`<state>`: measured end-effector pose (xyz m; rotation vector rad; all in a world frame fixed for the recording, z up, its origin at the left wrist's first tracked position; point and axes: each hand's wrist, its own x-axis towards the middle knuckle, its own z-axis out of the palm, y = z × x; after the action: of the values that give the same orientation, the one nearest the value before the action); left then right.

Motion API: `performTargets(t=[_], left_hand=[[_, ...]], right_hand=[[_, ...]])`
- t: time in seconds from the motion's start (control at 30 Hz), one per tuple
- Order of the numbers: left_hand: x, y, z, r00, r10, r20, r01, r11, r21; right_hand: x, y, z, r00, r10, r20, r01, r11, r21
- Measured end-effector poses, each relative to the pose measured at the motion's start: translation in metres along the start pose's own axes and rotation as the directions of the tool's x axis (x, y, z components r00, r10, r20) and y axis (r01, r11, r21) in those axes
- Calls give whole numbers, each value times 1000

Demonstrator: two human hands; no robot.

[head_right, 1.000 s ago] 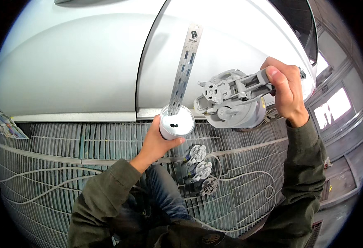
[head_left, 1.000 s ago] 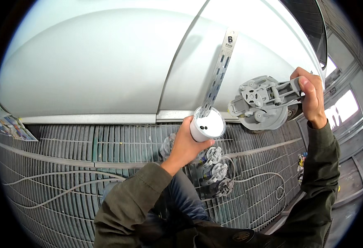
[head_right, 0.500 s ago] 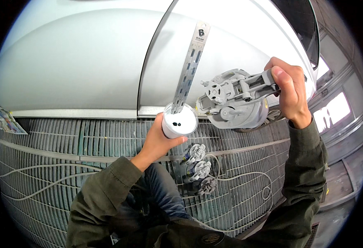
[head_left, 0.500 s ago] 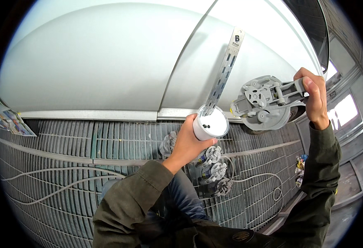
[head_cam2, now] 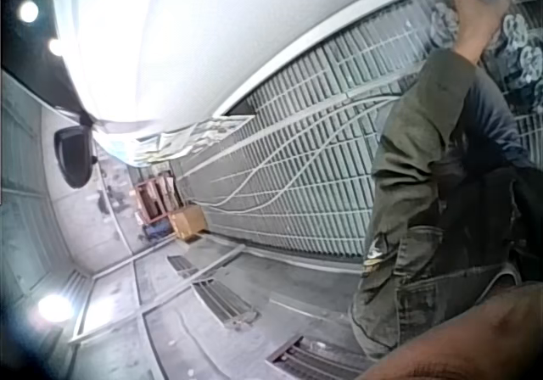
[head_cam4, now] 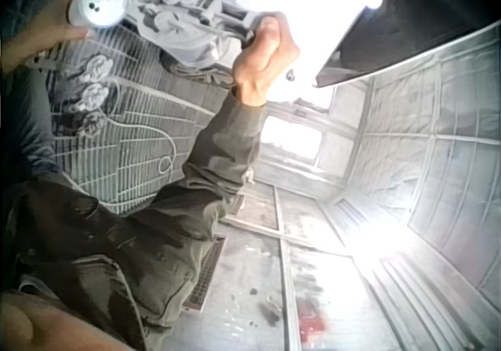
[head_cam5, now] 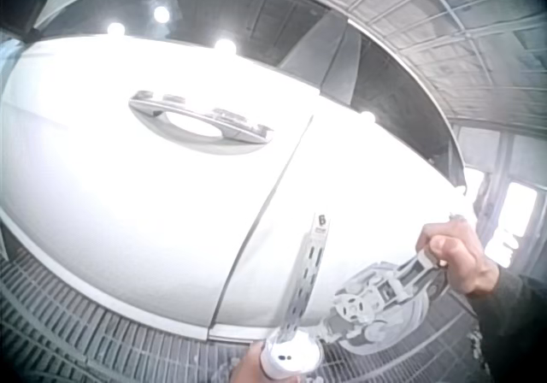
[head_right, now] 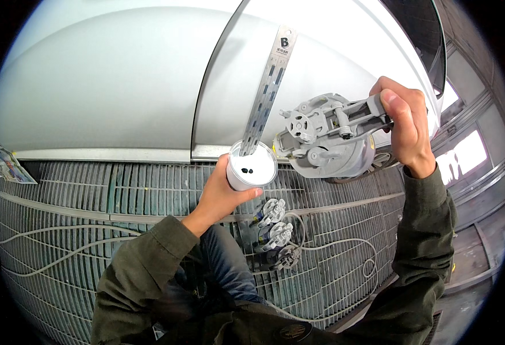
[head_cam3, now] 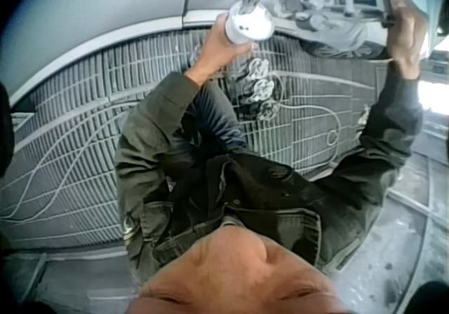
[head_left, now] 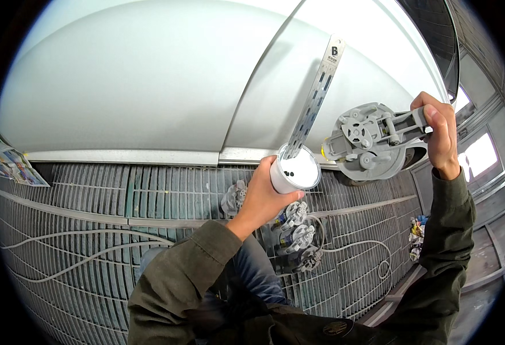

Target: The person stirs a white compound in a small cup, then uses a metal spreader to apply it to the side of a white car. They repeatedly dip the spreader into the cup and smooth the compound along the car's door panel.

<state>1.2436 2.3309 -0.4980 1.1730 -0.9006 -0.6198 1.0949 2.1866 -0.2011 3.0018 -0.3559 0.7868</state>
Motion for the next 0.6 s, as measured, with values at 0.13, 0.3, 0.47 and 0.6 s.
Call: performTargets(t=[0.13, 0.3, 0.47, 0.6], left_hand=[[-1, 2, 0, 1000, -3, -8, 3, 1000, 9], [0, 3, 0, 1000, -4, 7, 4, 1000, 7], [0, 1, 1, 1000, -5, 0, 5, 1000, -5], [0, -2, 2, 999, 29, -43, -30, 999, -45]], right_hand=[[1, -1, 0, 1000, -4, -3, 4, 1000, -2], [0, -1, 1, 1000, 5, -1, -5, 1000, 3], [0, 0, -1, 1000, -8, 2, 8, 1000, 5], [0, -1, 0, 1000, -15, -11, 16, 999, 29]])
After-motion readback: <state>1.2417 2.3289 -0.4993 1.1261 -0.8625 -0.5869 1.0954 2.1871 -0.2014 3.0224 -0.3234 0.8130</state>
